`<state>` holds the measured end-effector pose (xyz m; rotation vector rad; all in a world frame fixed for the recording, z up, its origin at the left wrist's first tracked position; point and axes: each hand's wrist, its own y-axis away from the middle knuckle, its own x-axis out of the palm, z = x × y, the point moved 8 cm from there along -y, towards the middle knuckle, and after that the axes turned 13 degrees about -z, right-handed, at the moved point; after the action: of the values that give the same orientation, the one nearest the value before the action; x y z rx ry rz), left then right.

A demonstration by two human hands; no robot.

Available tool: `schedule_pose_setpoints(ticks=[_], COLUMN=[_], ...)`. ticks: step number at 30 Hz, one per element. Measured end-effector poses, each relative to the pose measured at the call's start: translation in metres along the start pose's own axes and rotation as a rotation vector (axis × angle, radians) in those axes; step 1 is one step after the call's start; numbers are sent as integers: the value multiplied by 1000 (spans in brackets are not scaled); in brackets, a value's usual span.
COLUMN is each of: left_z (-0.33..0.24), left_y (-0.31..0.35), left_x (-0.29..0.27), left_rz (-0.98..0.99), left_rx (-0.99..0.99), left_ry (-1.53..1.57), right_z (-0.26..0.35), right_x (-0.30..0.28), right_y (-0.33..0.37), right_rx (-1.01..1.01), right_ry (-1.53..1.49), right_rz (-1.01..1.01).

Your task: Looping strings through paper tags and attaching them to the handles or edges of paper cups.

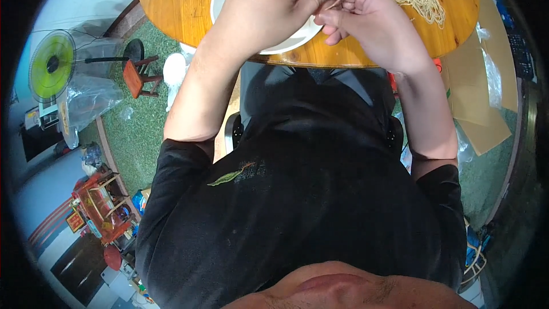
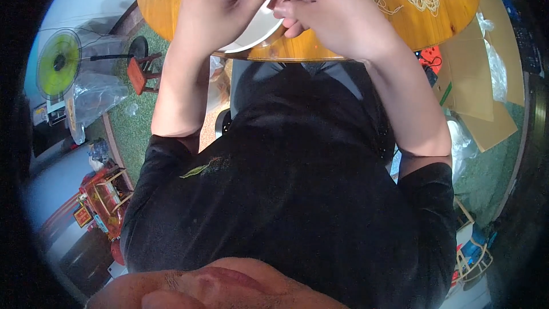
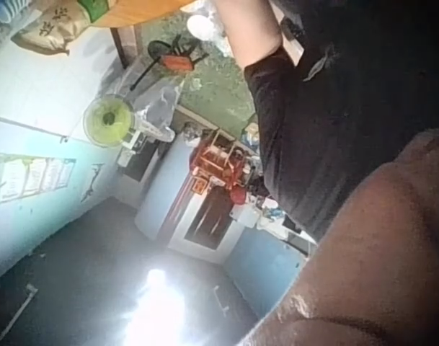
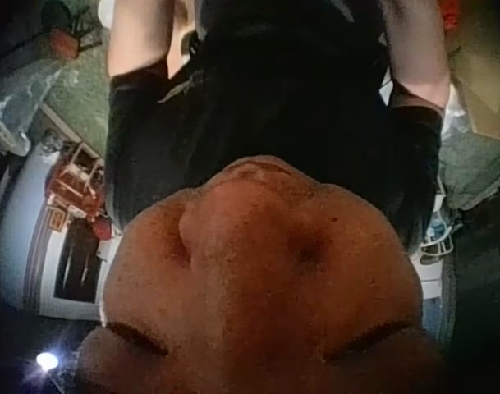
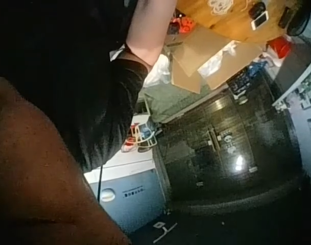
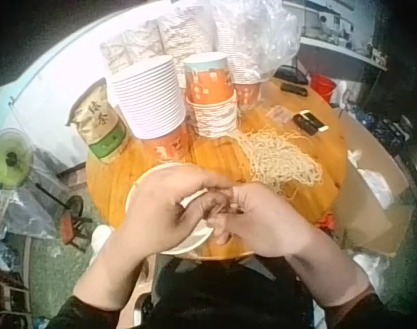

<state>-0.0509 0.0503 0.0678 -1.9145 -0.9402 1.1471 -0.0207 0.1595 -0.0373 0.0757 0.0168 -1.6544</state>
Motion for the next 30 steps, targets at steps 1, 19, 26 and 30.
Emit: schedule_pose_setpoints(ticks=[1, 19, 26, 30], left_z=[2, 6, 1, -2], left_y=[-4, 38, 21, 22], left_x=[1, -9, 0, -2], left_rz=[45, -85, 217, 190], left_rx=[-154, 203, -290, -318], left_ry=[-45, -29, -380, -394], right_z=[-2, -10, -8, 1], right_x=[-5, -8, -8, -4], right_y=[0, 0, 0, 1], right_rx=[12, 335, 276, 224], right_ry=[-39, -333, -290, -231], right_rz=[-36, -155, -122, -103])
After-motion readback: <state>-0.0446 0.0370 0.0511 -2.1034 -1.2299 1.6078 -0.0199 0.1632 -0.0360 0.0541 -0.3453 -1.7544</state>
